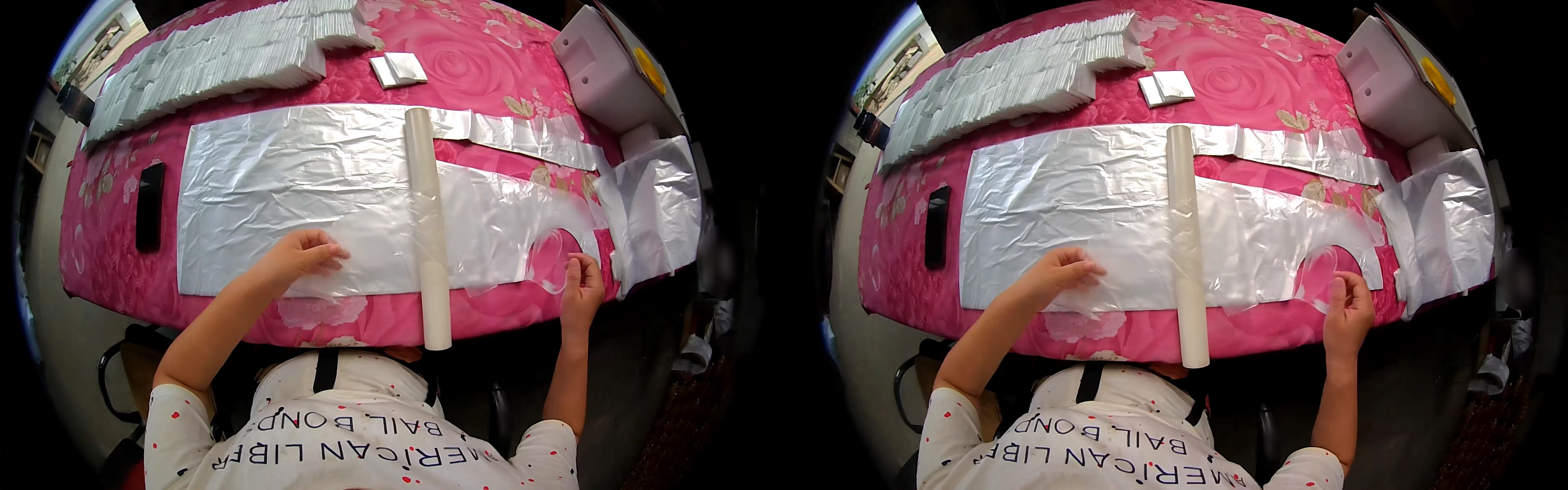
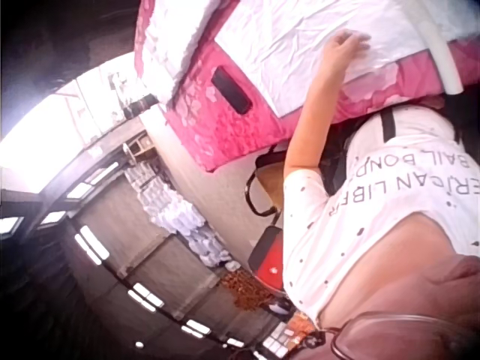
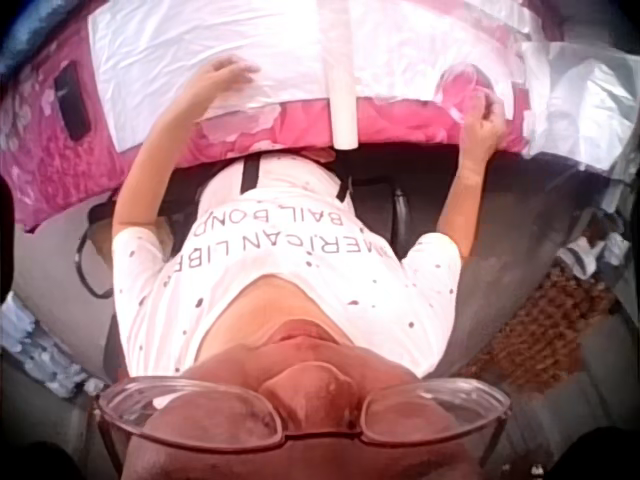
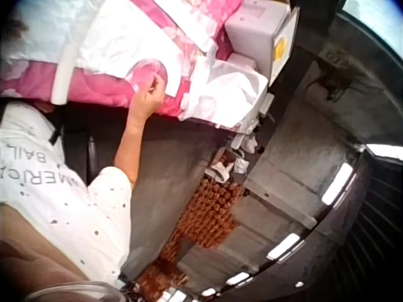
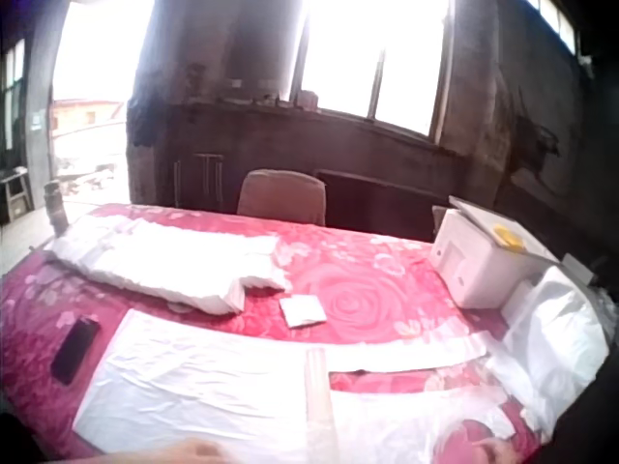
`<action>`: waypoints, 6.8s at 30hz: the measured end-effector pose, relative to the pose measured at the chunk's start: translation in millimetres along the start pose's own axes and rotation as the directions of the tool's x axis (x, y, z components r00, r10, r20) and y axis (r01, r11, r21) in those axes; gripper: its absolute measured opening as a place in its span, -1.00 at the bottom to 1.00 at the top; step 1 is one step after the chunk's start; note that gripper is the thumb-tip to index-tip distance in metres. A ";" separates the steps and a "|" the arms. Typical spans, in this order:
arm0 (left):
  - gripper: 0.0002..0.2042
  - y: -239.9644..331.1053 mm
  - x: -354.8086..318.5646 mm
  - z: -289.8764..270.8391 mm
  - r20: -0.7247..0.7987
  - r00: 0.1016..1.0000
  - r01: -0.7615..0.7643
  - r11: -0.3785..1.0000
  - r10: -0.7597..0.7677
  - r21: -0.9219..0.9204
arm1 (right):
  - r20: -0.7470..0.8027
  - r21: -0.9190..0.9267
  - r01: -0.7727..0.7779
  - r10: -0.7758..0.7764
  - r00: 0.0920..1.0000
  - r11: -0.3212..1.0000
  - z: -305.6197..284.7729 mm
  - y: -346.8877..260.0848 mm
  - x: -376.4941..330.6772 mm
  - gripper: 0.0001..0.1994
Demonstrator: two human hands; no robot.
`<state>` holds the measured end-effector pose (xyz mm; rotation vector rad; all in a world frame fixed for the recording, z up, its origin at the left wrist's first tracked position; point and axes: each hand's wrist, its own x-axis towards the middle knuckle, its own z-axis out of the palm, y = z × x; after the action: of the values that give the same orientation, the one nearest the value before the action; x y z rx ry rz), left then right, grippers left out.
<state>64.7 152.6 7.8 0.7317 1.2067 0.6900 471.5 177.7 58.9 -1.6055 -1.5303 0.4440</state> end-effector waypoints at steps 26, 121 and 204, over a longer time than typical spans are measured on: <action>-0.71 19.9 -37.8 -67.3 -0.031 0.523 -0.121 0.111 0.852 0.986 | 0.768 -0.378 0.040 0.290 0.571 0.925 77.3 -77.1 -96.4 -0.53; -0.30 62.4 126.8 16.8 0.049 0.986 -0.089 0.746 0.161 -0.660 | 0.706 0.233 0.499 -0.498 0.504 0.835 119.3 -48.1 -22.1 -0.49; -0.34 -119.9 -145.5 -44.0 0.240 0.960 0.230 0.901 -0.146 -0.368 | 0.937 0.199 -0.272 -0.101 0.336 0.941 261.2 -108.0 49.2 -0.82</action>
<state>0.1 -28.4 -15.0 0.3326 0.8943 0.6498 216.4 297.7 5.8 -1.1215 -2.0025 1.8885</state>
